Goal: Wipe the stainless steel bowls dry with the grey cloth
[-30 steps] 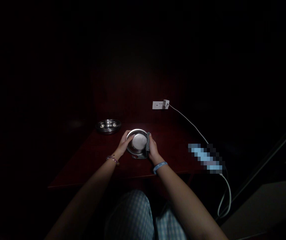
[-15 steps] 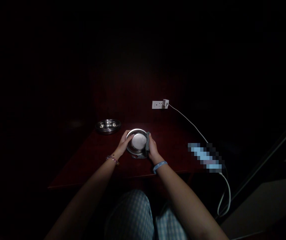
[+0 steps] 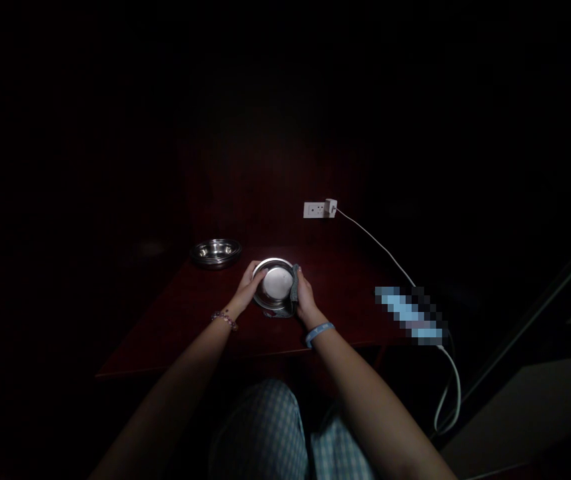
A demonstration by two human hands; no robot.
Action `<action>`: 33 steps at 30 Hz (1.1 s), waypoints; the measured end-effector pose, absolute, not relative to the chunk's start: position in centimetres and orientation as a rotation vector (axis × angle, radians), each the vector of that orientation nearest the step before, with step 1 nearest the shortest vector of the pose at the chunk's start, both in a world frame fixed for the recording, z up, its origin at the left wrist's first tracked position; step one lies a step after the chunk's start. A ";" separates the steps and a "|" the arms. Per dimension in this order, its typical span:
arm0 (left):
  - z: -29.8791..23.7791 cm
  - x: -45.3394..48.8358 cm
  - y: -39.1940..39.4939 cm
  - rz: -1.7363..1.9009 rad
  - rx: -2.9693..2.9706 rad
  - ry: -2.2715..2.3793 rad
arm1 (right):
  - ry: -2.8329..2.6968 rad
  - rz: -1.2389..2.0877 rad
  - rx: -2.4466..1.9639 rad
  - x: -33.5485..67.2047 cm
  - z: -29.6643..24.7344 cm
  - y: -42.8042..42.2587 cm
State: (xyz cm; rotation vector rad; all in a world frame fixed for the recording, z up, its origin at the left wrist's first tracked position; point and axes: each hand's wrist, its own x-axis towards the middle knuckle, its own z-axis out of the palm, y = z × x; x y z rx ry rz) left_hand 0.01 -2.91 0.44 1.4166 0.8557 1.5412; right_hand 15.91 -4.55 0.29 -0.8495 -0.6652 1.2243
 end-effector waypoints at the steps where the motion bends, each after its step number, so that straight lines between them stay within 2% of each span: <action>1: 0.4 0.0 -2.9 1.542 1.419 0.860 | -0.668 1.222 -0.851 15.9 0.3 -4.6; 33: 1.0 0.0 -3.1 1.572 1.434 0.900 | -0.697 1.183 -0.865 15.9 0.3 -4.6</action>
